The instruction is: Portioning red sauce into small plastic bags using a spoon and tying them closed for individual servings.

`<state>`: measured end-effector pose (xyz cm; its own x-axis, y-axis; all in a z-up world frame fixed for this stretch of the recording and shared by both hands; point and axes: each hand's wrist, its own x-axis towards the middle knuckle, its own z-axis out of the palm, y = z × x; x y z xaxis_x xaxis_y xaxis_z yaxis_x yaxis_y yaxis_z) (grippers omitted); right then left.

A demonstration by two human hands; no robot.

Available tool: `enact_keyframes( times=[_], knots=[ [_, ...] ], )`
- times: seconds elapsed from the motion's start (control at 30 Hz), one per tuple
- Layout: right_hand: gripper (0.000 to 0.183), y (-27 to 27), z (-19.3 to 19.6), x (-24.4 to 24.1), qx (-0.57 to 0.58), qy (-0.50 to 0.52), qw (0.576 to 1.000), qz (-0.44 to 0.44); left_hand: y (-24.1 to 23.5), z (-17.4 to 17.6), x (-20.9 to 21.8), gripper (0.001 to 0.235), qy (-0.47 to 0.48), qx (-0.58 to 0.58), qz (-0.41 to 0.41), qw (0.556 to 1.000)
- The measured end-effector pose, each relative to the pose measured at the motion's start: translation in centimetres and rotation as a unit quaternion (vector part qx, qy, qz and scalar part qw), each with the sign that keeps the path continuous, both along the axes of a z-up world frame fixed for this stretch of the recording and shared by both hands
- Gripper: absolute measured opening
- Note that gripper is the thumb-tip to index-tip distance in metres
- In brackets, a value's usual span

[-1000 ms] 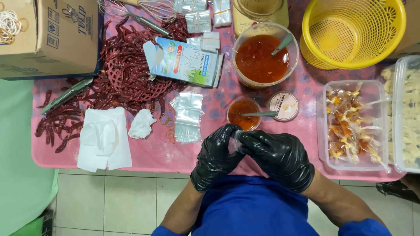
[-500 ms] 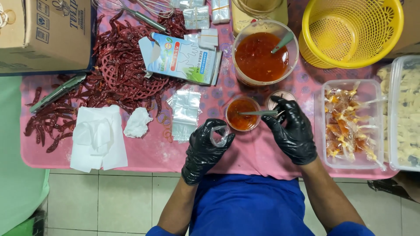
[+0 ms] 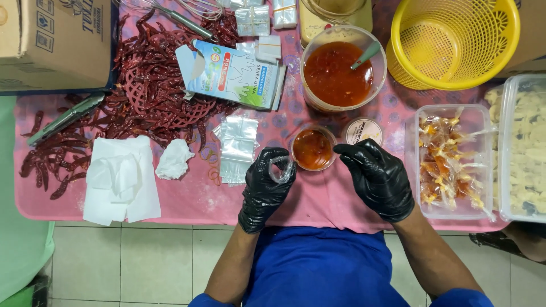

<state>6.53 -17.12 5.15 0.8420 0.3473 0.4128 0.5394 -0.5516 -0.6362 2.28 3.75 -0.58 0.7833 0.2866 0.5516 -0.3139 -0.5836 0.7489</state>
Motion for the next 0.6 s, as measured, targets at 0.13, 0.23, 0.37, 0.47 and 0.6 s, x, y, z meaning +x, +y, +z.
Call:
enact_keyframes(
  times=[0.13,0.23,0.37,0.47,0.6],
  knots=[
    [0.009,0.4,-0.4,-0.2,-0.044,-0.009,0.999,0.007,-0.6,0.4,0.4,0.014,-0.014,-0.001,-0.020,1.000],
    [0.012,0.6,-0.8,-0.3,0.050,0.061,0.997,-0.011,-0.6,0.7,0.5,0.015,-0.016,0.011,-0.010,1.000],
    [0.014,0.2,-3.6,-0.4,0.144,0.160,0.976,-0.026,-0.1,1.2,0.6,0.005,0.007,-0.005,-0.001,1.000],
    [0.014,-0.1,-4.3,-0.5,0.231,0.226,0.945,-0.050,0.0,0.9,0.7,0.011,0.008,-0.006,0.014,1.000],
    [0.014,-0.9,-5.0,-0.9,0.308,0.297,0.895,-0.128,0.0,0.9,0.7,0.014,0.008,-0.034,0.023,0.999]
  ],
)
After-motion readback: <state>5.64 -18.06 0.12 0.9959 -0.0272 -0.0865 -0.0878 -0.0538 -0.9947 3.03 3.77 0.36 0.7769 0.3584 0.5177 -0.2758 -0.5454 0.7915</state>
